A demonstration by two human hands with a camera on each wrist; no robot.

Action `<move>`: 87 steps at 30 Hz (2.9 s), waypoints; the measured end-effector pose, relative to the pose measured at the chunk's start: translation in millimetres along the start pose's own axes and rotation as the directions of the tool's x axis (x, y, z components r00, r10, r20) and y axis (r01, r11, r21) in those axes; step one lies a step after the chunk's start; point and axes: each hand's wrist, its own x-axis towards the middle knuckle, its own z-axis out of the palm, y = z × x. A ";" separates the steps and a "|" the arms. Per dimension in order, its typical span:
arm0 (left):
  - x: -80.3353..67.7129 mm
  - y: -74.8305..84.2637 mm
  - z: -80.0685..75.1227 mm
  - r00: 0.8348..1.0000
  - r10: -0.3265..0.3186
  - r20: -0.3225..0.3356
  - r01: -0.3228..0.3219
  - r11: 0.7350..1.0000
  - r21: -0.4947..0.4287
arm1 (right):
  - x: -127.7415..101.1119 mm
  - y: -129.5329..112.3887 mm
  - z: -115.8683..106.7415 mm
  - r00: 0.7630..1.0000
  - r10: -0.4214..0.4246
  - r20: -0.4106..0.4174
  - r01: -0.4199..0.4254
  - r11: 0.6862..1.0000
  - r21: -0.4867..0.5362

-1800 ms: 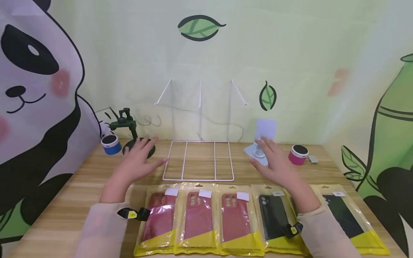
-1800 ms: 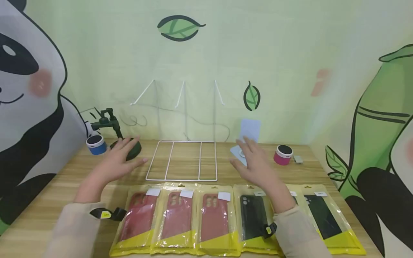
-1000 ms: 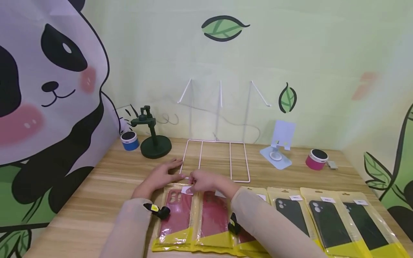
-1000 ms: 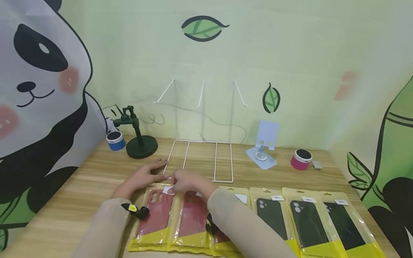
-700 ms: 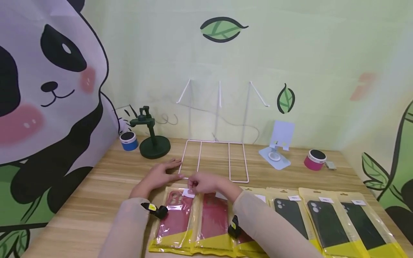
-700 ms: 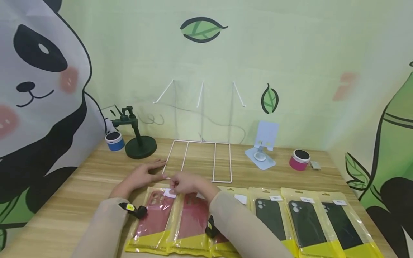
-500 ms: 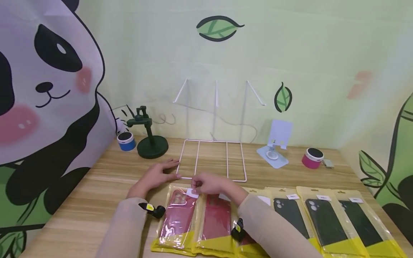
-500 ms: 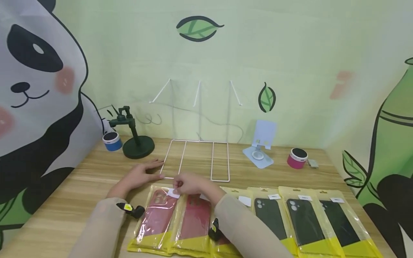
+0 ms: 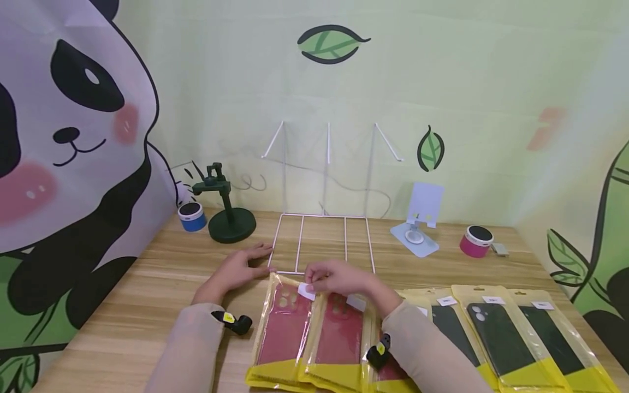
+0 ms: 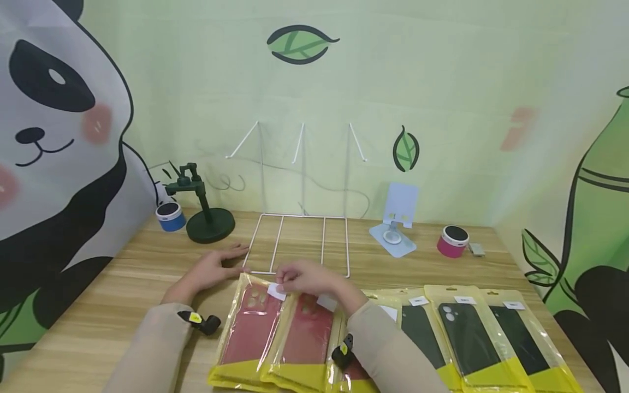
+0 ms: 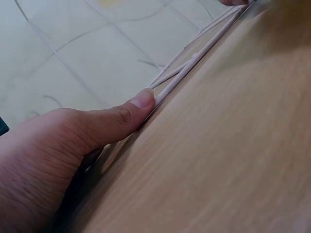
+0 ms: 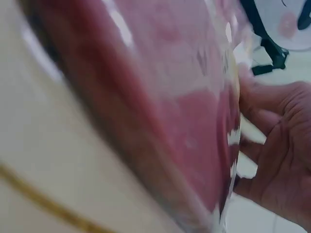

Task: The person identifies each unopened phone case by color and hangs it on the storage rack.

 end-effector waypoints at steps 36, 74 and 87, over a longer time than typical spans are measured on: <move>1.0 1.2 6.1 0.998 0.030 -0.061 -0.029 0.999 0.016 | -70.5 -36.7 -89.0 0.781 -0.119 -0.613 0.283 0.942 0.179; 0.3 2.3 5.5 0.999 0.035 -0.032 -0.035 0.999 0.005 | -8.3 -111.7 -119.0 0.375 -0.458 -0.806 0.204 0.889 -0.410; 1.2 3.3 5.1 0.998 0.044 -0.035 -0.044 0.999 0.002 | -11.6 -116.2 -121.6 0.492 -0.515 -0.702 0.086 0.831 -0.550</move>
